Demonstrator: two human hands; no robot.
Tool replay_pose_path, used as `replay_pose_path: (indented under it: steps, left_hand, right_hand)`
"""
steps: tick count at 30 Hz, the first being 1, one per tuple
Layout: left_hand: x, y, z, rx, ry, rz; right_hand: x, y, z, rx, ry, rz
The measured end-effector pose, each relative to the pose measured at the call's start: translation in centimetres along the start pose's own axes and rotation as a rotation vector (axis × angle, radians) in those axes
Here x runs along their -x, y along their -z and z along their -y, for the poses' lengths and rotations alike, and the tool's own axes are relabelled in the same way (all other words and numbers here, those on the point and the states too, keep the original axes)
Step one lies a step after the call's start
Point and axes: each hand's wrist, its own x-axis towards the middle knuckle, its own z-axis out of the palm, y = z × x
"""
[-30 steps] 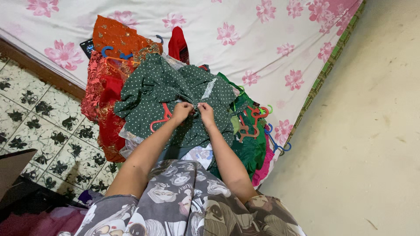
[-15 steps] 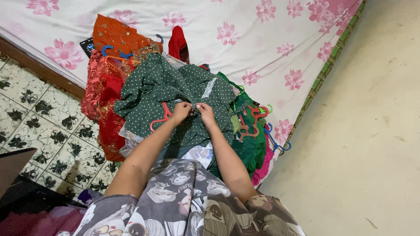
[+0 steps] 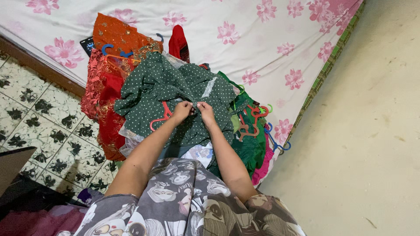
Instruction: The person picks up garments from a pile on a bed, places each on a hanger, and hangs them in a wardrobe. The person handles a pink shirt, a green polka-dot dress, and a green top, moving each from the bed to the closet.
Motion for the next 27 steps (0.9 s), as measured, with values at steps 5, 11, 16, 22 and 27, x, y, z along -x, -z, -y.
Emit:
replay_pose_path:
  steps: [5,11,16,22,27]
  left_hand:
    - [0.2,0.0,0.0,-0.001,-0.061,-0.034]
    - [0.3,-0.2,-0.1,0.122,-0.052,-0.054]
    - [0.6,-0.3,-0.2,0.103,-0.114,-0.046]
    - [0.4,0.1,-0.1,-0.080,-0.204,-0.101]
    - [0.5,0.3,0.0,0.137,-0.154,-0.019]
  right_hand:
    - [-0.2,-0.2,0.1,0.058,0.048,-0.040]
    - [-0.3,0.0,0.1,0.007,0.014,-0.055]
    - [-0.2,-0.1,0.1,0.006,0.065,-0.065]
    - [0.3,-0.3,0.7,0.044,0.127,-0.084]
    - [0.7,0.0,1.9,0.066,0.201,-0.043]
